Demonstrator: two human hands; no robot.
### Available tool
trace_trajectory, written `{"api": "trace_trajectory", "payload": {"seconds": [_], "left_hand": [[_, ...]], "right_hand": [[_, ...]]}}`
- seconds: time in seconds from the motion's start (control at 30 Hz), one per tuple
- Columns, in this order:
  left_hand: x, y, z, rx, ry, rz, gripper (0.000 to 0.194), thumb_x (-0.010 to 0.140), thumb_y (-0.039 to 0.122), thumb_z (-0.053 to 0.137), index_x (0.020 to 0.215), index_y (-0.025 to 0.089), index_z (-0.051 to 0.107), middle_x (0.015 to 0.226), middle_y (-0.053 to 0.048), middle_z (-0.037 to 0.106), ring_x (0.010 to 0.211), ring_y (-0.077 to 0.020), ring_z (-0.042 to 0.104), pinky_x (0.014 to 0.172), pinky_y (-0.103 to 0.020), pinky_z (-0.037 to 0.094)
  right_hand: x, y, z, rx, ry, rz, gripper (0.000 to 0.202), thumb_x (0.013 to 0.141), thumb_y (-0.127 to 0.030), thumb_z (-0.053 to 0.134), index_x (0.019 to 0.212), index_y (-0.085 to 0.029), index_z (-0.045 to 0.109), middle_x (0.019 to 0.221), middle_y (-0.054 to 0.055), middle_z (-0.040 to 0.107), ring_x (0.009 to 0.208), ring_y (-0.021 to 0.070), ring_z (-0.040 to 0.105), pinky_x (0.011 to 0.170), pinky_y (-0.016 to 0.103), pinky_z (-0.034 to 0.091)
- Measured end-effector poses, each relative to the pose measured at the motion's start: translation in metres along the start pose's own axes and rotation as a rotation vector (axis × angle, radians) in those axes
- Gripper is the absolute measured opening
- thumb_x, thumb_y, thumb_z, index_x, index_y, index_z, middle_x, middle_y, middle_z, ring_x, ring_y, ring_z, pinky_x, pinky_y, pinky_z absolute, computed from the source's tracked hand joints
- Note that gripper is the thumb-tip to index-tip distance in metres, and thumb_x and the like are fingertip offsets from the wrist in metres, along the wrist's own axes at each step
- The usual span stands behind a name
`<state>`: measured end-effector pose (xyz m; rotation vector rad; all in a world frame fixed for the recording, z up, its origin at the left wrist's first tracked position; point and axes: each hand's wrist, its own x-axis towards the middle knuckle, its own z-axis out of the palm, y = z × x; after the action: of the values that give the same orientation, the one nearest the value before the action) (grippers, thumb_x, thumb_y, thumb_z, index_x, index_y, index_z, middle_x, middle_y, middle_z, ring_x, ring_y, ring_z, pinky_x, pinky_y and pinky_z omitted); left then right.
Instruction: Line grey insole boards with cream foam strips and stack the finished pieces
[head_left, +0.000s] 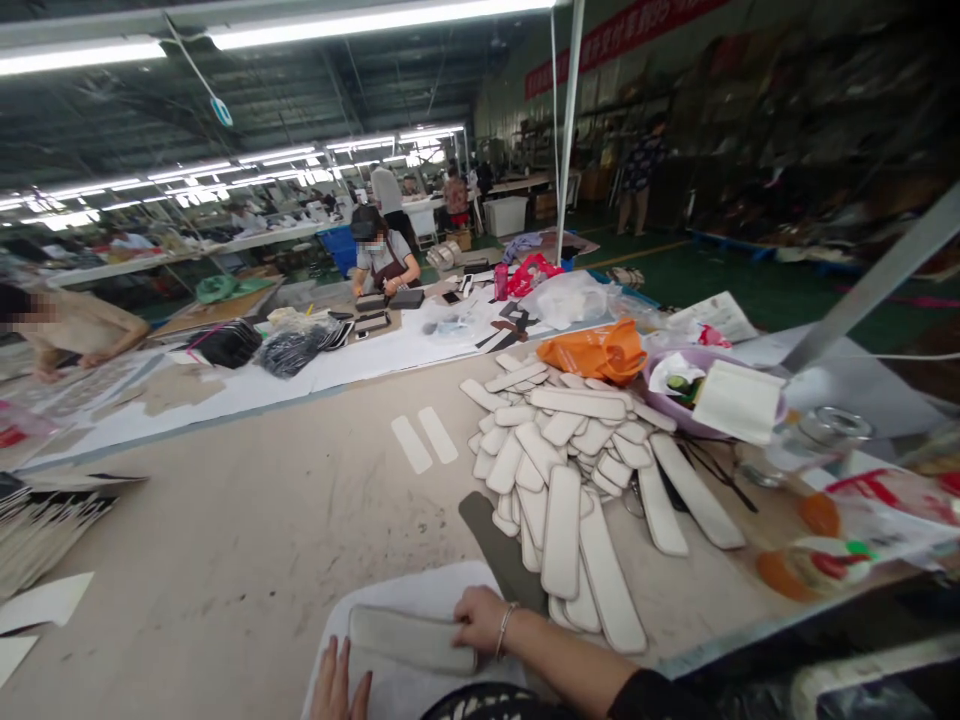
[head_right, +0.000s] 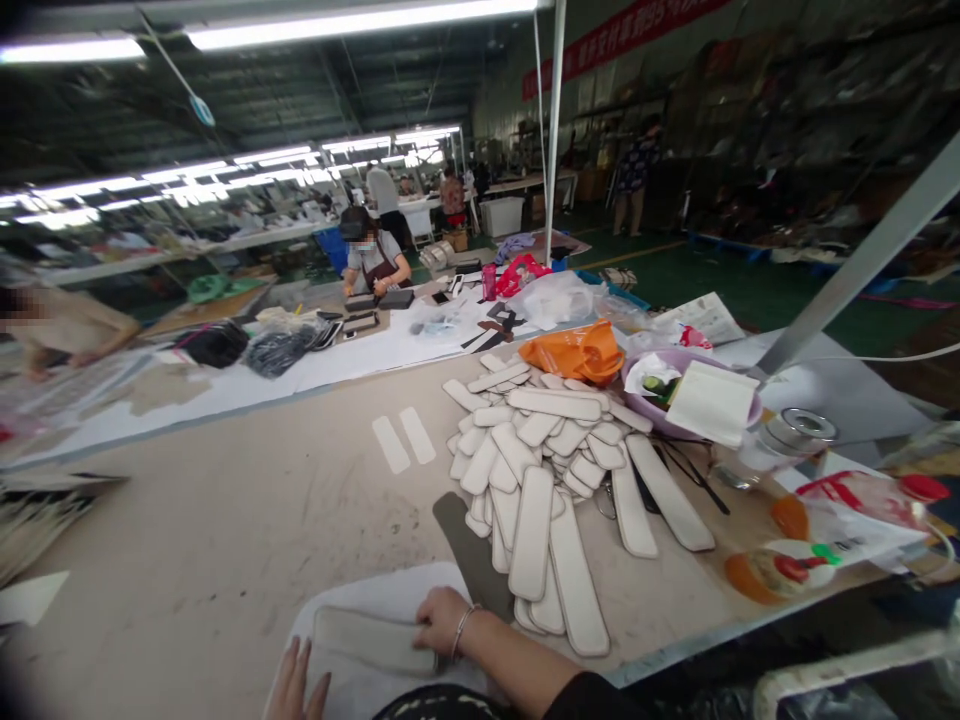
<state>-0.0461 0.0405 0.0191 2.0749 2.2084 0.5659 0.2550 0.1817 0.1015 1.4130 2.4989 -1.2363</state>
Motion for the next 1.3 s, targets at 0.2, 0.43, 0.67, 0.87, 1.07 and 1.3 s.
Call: {"api": "trace_trajectory", "payload": {"seconds": [0.2,0.43,0.67,0.87,1.07,1.3], "left_hand": [[-0.023,0.007,-0.014,-0.108,0.032,-0.141,0.049,0.083,0.042,0.041,0.127,0.02,0.045,0.14,-0.011,0.038,0.129,-0.029,0.034,0.105,-0.048,0.033],[-0.055,0.006,-0.015,-0.195,-0.112,-0.264,0.042,0.079,0.045,0.043,0.106,0.02,0.063,0.116,-0.01,0.062,0.111,-0.0278,0.055,0.097,-0.045,0.044],[-0.069,0.018,-0.027,-0.236,-0.173,-0.267,0.036,0.076,0.047,0.048,0.098,0.025,0.067,0.106,-0.005,0.067,0.101,-0.0251,0.061,0.092,-0.041,0.049],[-0.065,0.009,-0.024,-0.256,-0.204,-0.277,0.037,0.076,0.046,0.046,0.097,0.023,0.068,0.105,-0.007,0.068,0.1,-0.0253,0.062,0.09,-0.041,0.05],[-0.021,0.015,-0.039,-0.314,-0.267,-0.274,0.034,0.078,0.04,0.045,0.097,0.022,0.067,0.1,-0.006,0.069,0.096,-0.0239,0.064,0.089,-0.039,0.051],[0.011,0.017,-0.049,-0.435,-0.303,-0.293,0.035,0.081,0.039,0.043,0.099,0.02,0.065,0.102,-0.005,0.069,0.097,-0.0204,0.063,0.087,-0.033,0.05]], "right_hand": [[-0.023,0.076,-0.099,-0.04,0.405,0.275,0.041,0.091,-0.034,0.028,0.108,-0.013,0.059,0.108,0.013,0.058,0.104,0.0224,0.049,0.088,0.033,0.035],[-0.04,0.079,-0.075,-0.18,0.398,0.249,0.051,0.082,-0.037,0.048,0.124,-0.009,0.047,0.11,0.015,0.057,0.103,0.0251,0.051,0.09,0.032,0.037],[-0.03,0.045,-0.029,-0.465,0.181,0.296,0.062,0.073,-0.018,0.054,0.129,0.005,0.039,0.121,0.028,0.048,0.109,0.0323,0.048,0.093,0.039,0.034],[-0.017,0.033,-0.031,-0.571,0.055,0.31,0.056,0.071,-0.001,0.045,0.127,0.005,0.042,0.1,0.03,0.06,0.097,0.0323,0.057,0.079,0.04,0.042],[0.006,0.021,-0.024,-0.581,0.027,0.371,0.056,0.071,0.004,0.041,0.128,0.004,0.04,0.081,0.025,0.066,0.08,0.031,0.064,0.068,0.043,0.045],[0.011,0.014,-0.066,-0.512,0.103,0.261,0.031,0.077,-0.003,0.037,0.096,-0.011,0.06,0.094,0.016,0.064,0.09,0.0229,0.061,0.075,0.032,0.044]]}}
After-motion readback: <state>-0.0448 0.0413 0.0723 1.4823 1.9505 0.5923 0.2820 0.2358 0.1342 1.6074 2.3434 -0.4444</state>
